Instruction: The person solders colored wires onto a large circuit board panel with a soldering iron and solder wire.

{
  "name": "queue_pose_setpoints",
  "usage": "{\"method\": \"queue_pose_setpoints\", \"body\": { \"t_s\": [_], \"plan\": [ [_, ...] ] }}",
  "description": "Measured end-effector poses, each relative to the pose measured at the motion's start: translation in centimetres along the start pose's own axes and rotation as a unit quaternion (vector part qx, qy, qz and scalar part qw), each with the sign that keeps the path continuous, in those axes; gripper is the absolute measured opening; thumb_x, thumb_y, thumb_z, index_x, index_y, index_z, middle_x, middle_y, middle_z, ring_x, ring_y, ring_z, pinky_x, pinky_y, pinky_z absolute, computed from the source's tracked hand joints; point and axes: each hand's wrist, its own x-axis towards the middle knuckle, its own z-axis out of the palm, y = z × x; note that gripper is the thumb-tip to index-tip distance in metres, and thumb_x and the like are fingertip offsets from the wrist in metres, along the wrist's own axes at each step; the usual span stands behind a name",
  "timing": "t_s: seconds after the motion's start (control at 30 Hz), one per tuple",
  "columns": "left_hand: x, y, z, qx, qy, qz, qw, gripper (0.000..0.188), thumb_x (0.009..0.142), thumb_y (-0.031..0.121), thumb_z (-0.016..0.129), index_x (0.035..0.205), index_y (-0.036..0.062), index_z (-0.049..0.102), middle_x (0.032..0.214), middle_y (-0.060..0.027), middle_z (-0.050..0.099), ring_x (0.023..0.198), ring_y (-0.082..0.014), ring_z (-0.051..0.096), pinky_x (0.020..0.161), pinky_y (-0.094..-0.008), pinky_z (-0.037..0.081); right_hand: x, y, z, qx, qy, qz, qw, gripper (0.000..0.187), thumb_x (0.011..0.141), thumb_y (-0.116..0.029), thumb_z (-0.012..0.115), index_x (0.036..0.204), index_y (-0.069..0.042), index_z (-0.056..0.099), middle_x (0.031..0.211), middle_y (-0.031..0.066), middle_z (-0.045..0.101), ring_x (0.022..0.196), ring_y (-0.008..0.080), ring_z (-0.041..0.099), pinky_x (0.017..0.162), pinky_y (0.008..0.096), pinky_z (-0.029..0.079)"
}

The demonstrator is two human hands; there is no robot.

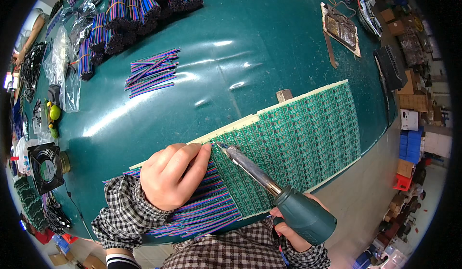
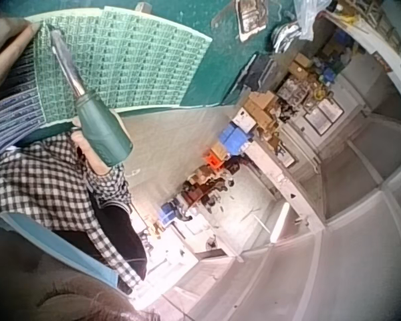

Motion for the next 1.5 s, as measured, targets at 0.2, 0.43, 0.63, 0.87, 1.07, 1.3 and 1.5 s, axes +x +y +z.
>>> {"method": "queue_pose_setpoints", "body": {
  "t_s": [0.2, 0.43, 0.63, 0.87, 1.07, 1.3, 1.5],
  "plan": [
    [-0.1, -0.1, 0.0, 0.003, 0.004, 0.005, 1.000, 0.034, 0.076, 0.006, 0.071, 0.108, -0.0052, 0.073, 0.099, -0.0110, 0.068, 0.084, -0.0207, 0.067, 0.069, -0.0301, 0.057, -0.1, 0.1, -0.3, 0.004, -0.007, -0.002, 1.000, 0.071, 0.069, -0.029, 0.098, 0.112, 0.010, 0.058, 0.086, 0.0144, 0.075, 0.075, 0.0210, 0.074, 0.065, 0.0314, 0.060],
    [0.0, 0.1, 0.0, -0.001, 0.016, 0.000, 1.000, 0.034, 0.075, 0.006, 0.071, 0.107, -0.0050, 0.073, 0.099, -0.0113, 0.068, 0.083, -0.0207, 0.068, 0.069, -0.0302, 0.057, 0.2, 0.2, 0.3, 0.011, 0.005, -0.030, 0.999, 0.071, 0.070, -0.032, 0.098, 0.112, 0.010, 0.058, 0.086, 0.0140, 0.075, 0.077, 0.0208, 0.074, 0.068, 0.0312, 0.060],
    [0.0, -0.1, 0.0, -0.015, 0.009, 0.001, 1.000, 0.034, 0.074, 0.006, 0.071, 0.106, -0.0053, 0.073, 0.099, -0.0114, 0.068, 0.084, -0.0215, 0.068, 0.069, -0.0309, 0.057, 0.0, 0.7, -0.2, 0.005, -0.001, -0.032, 0.999, 0.071, 0.070, -0.032, 0.098, 0.112, 0.010, 0.058, 0.086, 0.0148, 0.075, 0.076, 0.0216, 0.074, 0.070, 0.0328, 0.060],
    [-0.1, -0.2, -0.1, -0.040, 0.008, -0.009, 0.999, 0.034, 0.074, 0.005, 0.071, 0.105, -0.0058, 0.073, 0.100, -0.0122, 0.068, 0.084, -0.0226, 0.068, 0.069, -0.0318, 0.058, 0.3, 0.4, 0.3, 0.011, -0.001, -0.040, 0.999, 0.066, 0.071, -0.029, 0.097, 0.109, 0.010, 0.059, 0.085, 0.0160, 0.075, 0.076, 0.0222, 0.075, 0.066, 0.0323, 0.060],
    [-0.2, 0.1, 0.2, -0.023, 0.017, -0.012, 1.000, 0.033, 0.074, 0.005, 0.071, 0.106, -0.0049, 0.073, 0.100, -0.0119, 0.067, 0.083, -0.0223, 0.068, 0.068, -0.0316, 0.058, 0.2, 0.3, -0.1, 0.014, -0.013, -0.019, 1.000, 0.063, 0.070, -0.018, 0.096, 0.110, 0.011, 0.057, 0.086, 0.0184, 0.075, 0.076, 0.0238, 0.075, 0.063, 0.0316, 0.060],
    [-0.2, 0.0, 0.0, -0.025, 0.009, -0.013, 1.000, 0.034, 0.075, 0.006, 0.070, 0.107, -0.0044, 0.073, 0.101, -0.0119, 0.067, 0.084, -0.0221, 0.068, 0.069, -0.0313, 0.058, 0.2, -0.1, -0.2, 0.033, -0.022, 0.013, 0.999, 0.066, 0.071, -0.012, 0.095, 0.117, 0.011, 0.053, 0.091, 0.0221, 0.074, 0.068, 0.0208, 0.071, 0.054, 0.0304, 0.057],
    [-0.2, 0.1, 0.2, -0.018, 0.017, -0.013, 1.000, 0.034, 0.074, 0.007, 0.070, 0.106, -0.0044, 0.073, 0.101, -0.0125, 0.067, 0.085, -0.0227, 0.068, 0.069, -0.0317, 0.058, 0.1, 0.2, -0.2, 0.038, -0.017, -0.012, 0.999, 0.067, 0.073, -0.016, 0.095, 0.117, 0.011, 0.053, 0.090, 0.0215, 0.074, 0.063, 0.0173, 0.068, 0.053, 0.0278, 0.054]
  ]
}}
